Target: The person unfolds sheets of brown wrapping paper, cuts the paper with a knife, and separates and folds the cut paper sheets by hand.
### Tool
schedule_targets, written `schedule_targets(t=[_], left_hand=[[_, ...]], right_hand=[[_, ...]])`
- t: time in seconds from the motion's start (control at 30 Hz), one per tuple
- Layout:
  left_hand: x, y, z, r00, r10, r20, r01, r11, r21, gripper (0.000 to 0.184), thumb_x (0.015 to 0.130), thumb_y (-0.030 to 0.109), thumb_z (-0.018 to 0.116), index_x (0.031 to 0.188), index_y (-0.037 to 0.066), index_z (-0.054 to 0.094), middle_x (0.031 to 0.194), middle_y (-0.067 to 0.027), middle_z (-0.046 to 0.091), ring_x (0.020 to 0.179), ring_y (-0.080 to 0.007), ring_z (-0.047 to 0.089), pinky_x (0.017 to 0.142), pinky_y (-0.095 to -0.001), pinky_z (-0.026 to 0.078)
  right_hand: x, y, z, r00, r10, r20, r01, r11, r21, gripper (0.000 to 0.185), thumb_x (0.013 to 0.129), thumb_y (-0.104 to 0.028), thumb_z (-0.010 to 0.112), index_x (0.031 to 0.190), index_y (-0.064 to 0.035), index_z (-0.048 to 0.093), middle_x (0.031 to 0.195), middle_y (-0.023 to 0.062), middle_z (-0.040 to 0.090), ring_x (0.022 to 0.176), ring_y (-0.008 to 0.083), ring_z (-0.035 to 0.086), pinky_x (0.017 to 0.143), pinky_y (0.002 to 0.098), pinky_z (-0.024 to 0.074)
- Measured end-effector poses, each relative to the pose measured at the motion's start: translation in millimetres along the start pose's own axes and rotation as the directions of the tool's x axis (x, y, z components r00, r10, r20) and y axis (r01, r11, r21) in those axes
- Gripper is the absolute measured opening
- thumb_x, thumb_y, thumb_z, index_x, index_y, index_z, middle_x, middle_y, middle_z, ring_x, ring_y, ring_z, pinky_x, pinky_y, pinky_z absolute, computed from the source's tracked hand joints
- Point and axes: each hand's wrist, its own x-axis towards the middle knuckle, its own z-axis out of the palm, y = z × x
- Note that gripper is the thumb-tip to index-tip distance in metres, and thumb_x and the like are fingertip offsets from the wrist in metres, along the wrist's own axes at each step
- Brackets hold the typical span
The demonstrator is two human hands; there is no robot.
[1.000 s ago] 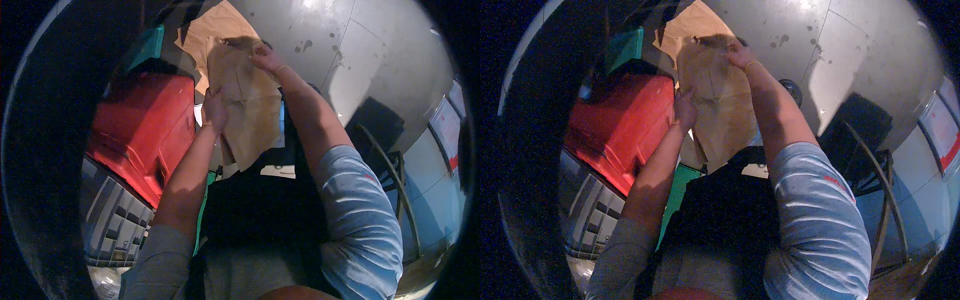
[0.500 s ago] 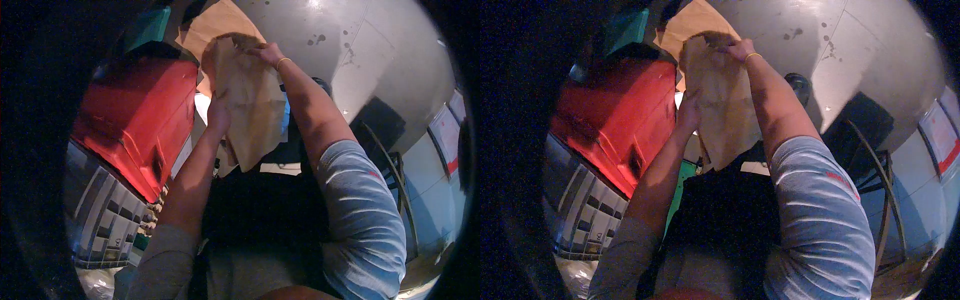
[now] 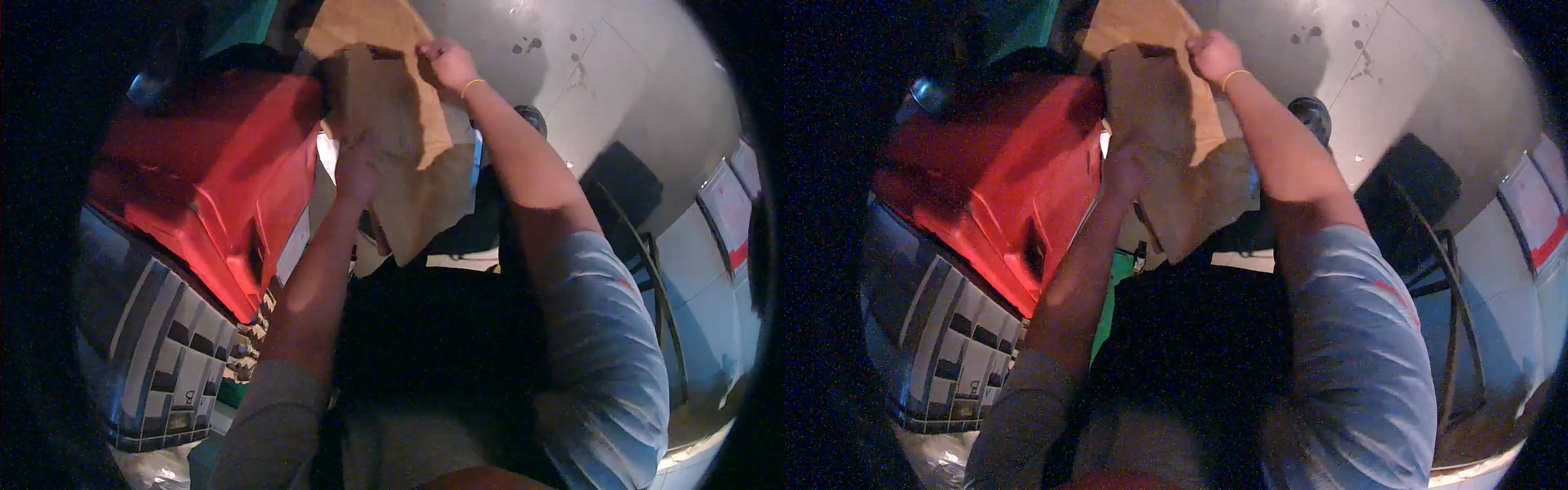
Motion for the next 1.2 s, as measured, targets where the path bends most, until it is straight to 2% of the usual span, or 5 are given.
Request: schedule_targets(t=[0.33,0.4,0.6,0.7,1.2], left_hand=[[-11,31,-56,0.945,-0.279,-0.172,0.123,0.787,-0.605,0.032,0.082,0.014,0.060,0.111,0.002,0.060,0.119,-0.0125,0.057,0.108,-0.0265,0.054,0.092,-0.0362,0.043],[-7,44,-68,0.912,-0.378,-0.159,0.121,0.619,-0.776,0.031,0.083,0.018,0.063,0.108,0.001,0.061,0.113,-0.0097,0.060,0.100,-0.0238,0.057,0.086,-0.0358,0.046],[20,57,-121,0.870,-0.155,-0.468,-0.072,0.899,-0.432,0.031,0.080,0.021,0.064,0.102,-0.001,0.062,0.093,-0.0110,0.066,0.084,-0.0231,0.063,0.073,-0.0340,0.049],[26,61,-156,0.755,0.174,-0.632,-0.228,0.974,-0.005,0.025,0.079,0.018,0.061,0.097,0.000,0.064,0.087,-0.0157,0.064,0.086,-0.0290,0.062,0.076,-0.0360,0.048],[-33,11,-139,0.831,0.244,-0.500,-0.112,0.954,0.279,0.020,0.079,0.010,0.060,0.096,0.002,0.066,0.094,-0.0187,0.061,0.089,-0.0358,0.059,0.077,-0.0404,0.047]], right_hand=[[-181,-121,-37,0.778,-0.627,0.039,0.624,0.778,0.071,0.059,0.081,-0.002,0.053,0.136,-0.0166,0.040,0.116,0.0161,0.058,0.102,0.0356,0.059,0.089,0.0418,0.0474],[-214,-152,-5,0.844,-0.536,0.010,0.387,0.623,0.680,0.064,0.080,0.000,0.052,0.140,-0.0154,0.034,0.121,0.0156,0.057,0.106,0.0334,0.059,0.090,0.0400,0.0468],[-178,-126,-5,0.952,-0.302,-0.052,0.262,0.715,0.648,0.045,0.083,-0.012,0.058,0.126,-0.0094,0.049,0.101,0.0159,0.064,0.090,0.0244,0.063,0.083,0.0326,0.0493],[-132,-25,-27,0.887,0.094,-0.452,0.079,0.934,0.349,0.032,0.082,-0.021,0.062,0.108,-0.0040,0.055,0.088,0.0130,0.063,0.079,0.0260,0.062,0.077,0.0345,0.0498],[-143,161,65,0.699,0.675,0.237,-0.611,0.736,-0.292,0.082,0.051,-0.051,0.081,0.118,-0.0089,0.058,0.125,0.0149,0.054,0.119,0.0301,0.049,0.100,0.0344,0.0398]])
